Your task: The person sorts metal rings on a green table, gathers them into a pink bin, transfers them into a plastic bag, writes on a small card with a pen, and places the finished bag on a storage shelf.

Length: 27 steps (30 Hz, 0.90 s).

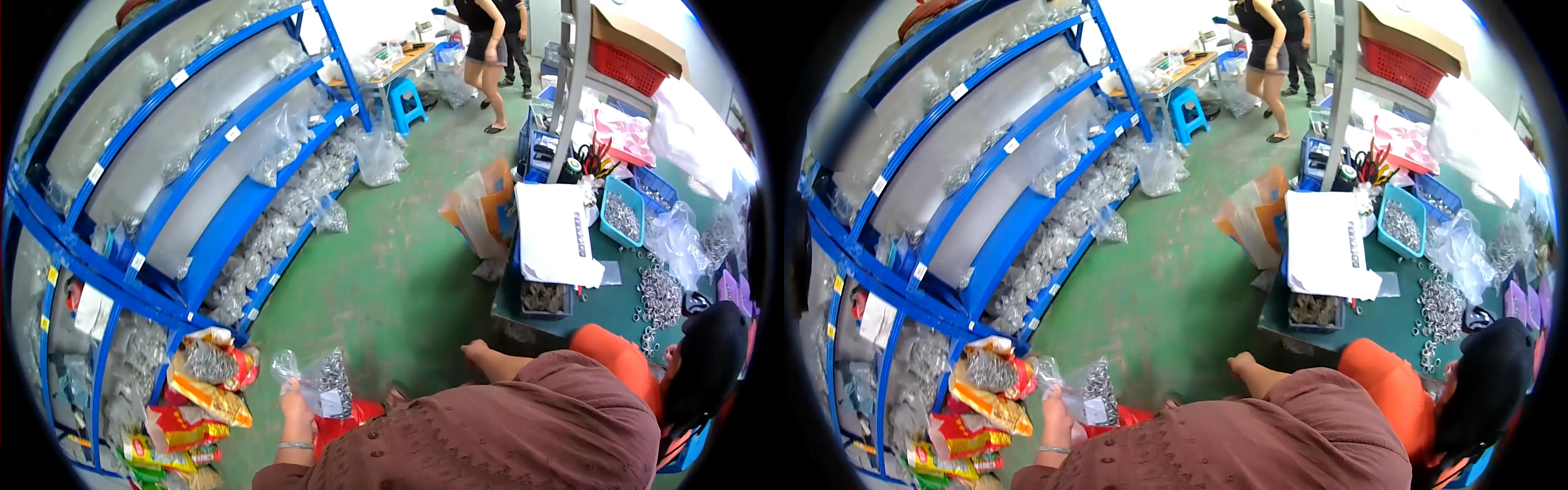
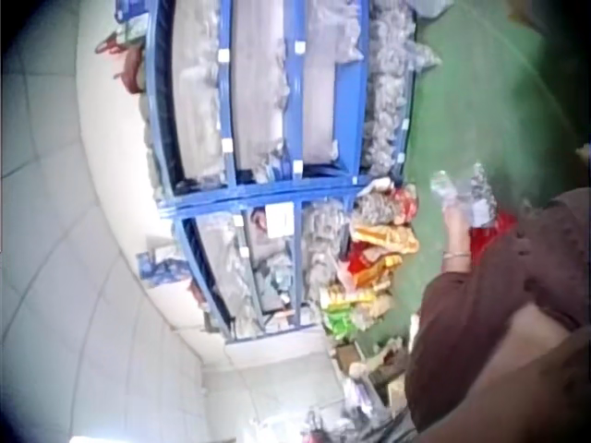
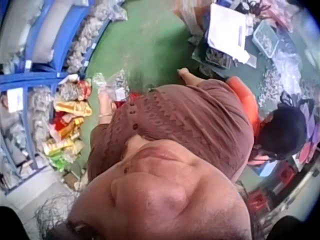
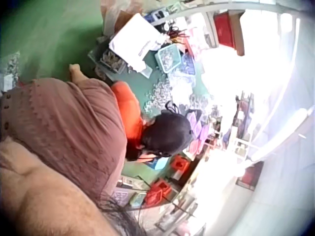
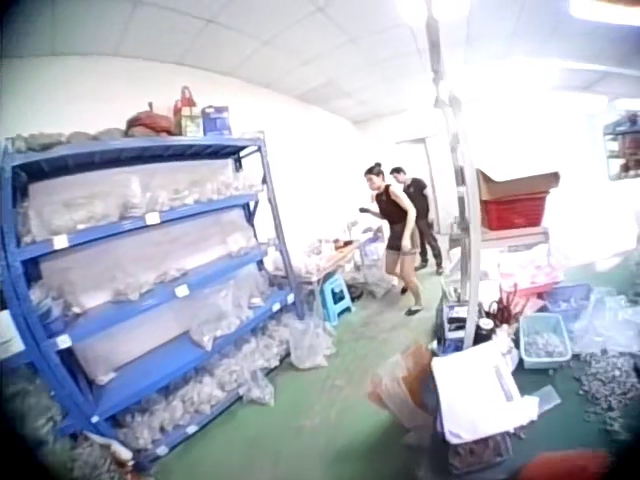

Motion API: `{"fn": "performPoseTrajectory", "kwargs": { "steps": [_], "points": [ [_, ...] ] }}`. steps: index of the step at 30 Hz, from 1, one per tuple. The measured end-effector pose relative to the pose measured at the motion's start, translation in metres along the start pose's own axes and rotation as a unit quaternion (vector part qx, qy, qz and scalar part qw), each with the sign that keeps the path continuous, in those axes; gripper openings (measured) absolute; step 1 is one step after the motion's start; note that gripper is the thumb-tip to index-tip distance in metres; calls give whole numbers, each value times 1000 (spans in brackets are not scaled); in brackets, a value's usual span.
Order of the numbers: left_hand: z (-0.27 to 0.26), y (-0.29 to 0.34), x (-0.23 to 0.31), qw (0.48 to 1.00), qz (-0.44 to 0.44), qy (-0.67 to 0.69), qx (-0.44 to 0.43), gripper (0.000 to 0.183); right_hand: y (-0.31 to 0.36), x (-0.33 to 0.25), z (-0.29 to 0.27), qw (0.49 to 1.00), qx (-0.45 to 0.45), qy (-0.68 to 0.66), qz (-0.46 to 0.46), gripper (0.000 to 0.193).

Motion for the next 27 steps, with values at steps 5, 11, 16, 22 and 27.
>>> {"fn": "performPoseTrajectory", "kwargs": {
  "steps": [5,11,16,22,27],
  "points": [
    [57,-100,94,995,59,-37,-67,14,-52,-50,-8,998,42,-52,-3,27],
    [126,-225,209,987,100,-48,-114,13,-103,-110,12,821,58,494,-281,20],
    [155,-328,318,976,166,12,-138,12,-158,-120,7,997,52,33,35,22],
    [194,-446,443,961,235,55,-137,11,-185,-261,8,994,87,-59,11,23],
    [155,-512,537,946,305,113,-5,9,-246,-457,0,995,57,-22,-80,24]
  ]
}}
Point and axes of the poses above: each hand's wrist, its own y-axis away from the middle knuckle, its own z-axis out of the palm, x = y × z, the point moved 10 cm from there along -y, towards the middle knuckle, and after that the axes turned 1 degree about -y, right-handed, at the moved point
